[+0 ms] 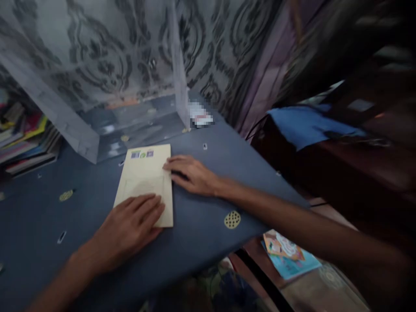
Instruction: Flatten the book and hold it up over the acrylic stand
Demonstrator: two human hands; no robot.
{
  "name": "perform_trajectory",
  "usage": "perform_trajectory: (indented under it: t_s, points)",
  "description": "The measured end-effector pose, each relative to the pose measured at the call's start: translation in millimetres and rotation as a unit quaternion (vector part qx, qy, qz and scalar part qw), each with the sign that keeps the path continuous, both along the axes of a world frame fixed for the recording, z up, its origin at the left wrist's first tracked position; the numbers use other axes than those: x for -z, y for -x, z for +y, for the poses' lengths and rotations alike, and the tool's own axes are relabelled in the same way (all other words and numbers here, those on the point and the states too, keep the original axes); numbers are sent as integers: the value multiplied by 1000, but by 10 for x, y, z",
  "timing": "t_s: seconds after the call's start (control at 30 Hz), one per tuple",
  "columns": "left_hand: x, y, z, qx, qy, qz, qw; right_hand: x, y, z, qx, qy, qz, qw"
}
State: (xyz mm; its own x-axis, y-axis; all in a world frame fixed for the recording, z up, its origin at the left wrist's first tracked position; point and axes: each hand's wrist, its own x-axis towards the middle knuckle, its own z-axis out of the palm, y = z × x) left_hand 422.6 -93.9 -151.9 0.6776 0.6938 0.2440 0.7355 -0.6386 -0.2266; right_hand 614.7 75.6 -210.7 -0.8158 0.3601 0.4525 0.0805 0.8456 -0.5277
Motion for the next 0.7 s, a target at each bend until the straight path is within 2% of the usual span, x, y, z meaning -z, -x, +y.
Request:
perform_trajectory:
  t_s: [0.07,0.17,0.27,0.33,0.43,0.6,0.7]
  points:
    - [47,-5,10,8,-52,-2,999,-36,-2,-81,-17,8,-3,1000]
    - [225,-11,45,37,-125,-26,991,-58,7,-130,-53,12,-8,998]
    - [449,5,86,2,-207,-109,972,-53,10,-127,-81,10,3,997]
    - [538,29,100,15,-208,-70,975,-45,8,-120,-82,17,1,996]
    - [539,40,104,29,-192,-4,981,-43,-2,-114,-72,39,-11,997]
    - [403,-89,129,6,-194,-15,981,-74,-36,-131,-60,76,-11,995]
    - [403,-155,134,-5,-200,-29,979,-101,-72,-165,-55,95,0,994]
